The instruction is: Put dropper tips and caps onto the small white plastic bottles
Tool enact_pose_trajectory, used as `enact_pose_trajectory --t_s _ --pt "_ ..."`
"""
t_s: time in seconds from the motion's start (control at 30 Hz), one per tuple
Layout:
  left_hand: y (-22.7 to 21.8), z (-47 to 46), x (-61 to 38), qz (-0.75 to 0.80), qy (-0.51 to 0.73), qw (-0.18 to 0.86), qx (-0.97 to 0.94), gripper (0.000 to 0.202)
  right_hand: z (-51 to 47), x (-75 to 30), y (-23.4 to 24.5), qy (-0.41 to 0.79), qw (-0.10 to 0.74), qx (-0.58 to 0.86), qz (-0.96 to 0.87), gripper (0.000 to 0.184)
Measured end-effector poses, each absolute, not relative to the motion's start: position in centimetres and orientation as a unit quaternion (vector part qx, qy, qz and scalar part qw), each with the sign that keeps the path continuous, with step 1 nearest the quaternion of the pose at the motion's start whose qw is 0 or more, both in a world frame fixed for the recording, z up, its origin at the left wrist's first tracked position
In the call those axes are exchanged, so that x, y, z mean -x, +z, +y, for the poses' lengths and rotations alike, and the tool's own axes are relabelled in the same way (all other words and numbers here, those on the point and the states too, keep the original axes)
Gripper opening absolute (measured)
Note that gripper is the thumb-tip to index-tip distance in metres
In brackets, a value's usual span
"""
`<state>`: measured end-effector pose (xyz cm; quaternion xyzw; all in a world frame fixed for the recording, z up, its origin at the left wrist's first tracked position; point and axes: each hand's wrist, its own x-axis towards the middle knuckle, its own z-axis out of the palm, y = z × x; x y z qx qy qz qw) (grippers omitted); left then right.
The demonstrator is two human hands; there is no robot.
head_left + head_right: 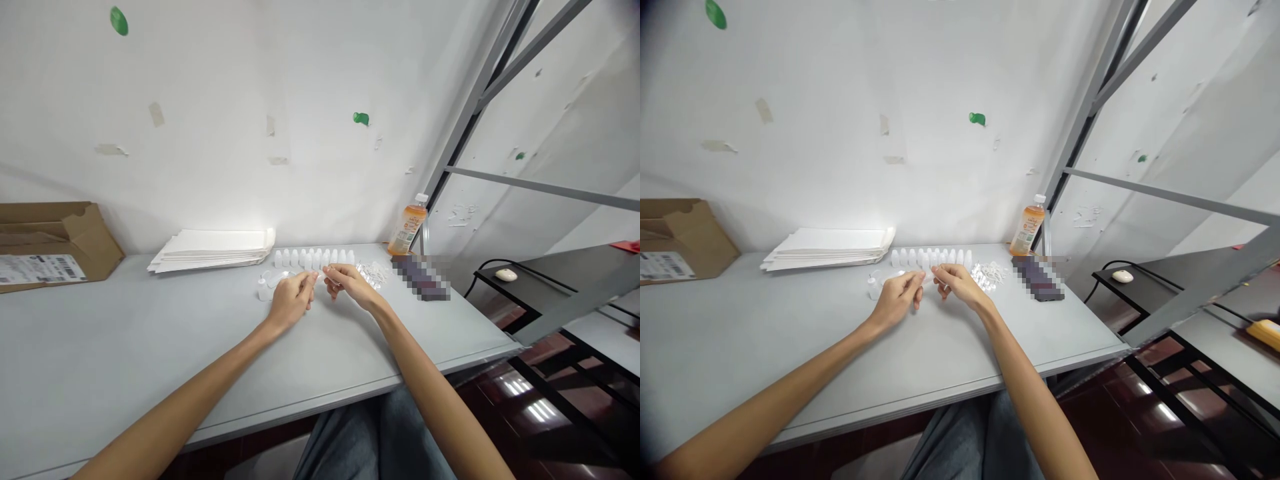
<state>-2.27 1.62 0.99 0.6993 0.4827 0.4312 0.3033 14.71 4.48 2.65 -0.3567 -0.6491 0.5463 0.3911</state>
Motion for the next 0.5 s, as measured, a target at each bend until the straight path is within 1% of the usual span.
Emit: enact_pose_trajectory --t_s 0.07,0.1,0.13,0.2,0.3,0.4,0.5 --pt "1.16 1.58 2.30 0.492 0.429 0.300 -0.695 0.054 4.49 -14.87 2.74 0.547 0.384 0.354 -0.655 0.047" --pt "1.24 1.59 2.32 0.497 0.431 0.283 -0.698 0.053 4.51 -14.92 2.75 0.546 0.384 0.354 -0.655 0.047" --pt "1.31 1.61 2.34 0.502 0.435 0.257 -0.702 0.049 4.55 -14.96 2.74 0.545 0.388 0.355 -0.653 0.047" --pt "1.33 1.69 2.35 0.503 0.442 0.196 -0.716 0.032 4.65 -14.98 2.63 0.540 0.401 0.360 -0.647 0.048" --pt "1.03 1.84 2.36 0.491 0.433 0.143 -0.742 0.036 4.85 -14.99 2.37 0.534 0.413 0.363 -0.643 0.049" --pt "0.72 1.96 2.41 0.480 0.422 0.157 -0.753 0.026 5.04 -15.05 2.09 0.531 0.411 0.370 -0.642 0.048" --pt "0.88 1.92 2.46 0.476 0.419 0.233 -0.738 0.028 5.10 -15.09 2.00 0.539 0.416 0.371 -0.631 0.046"
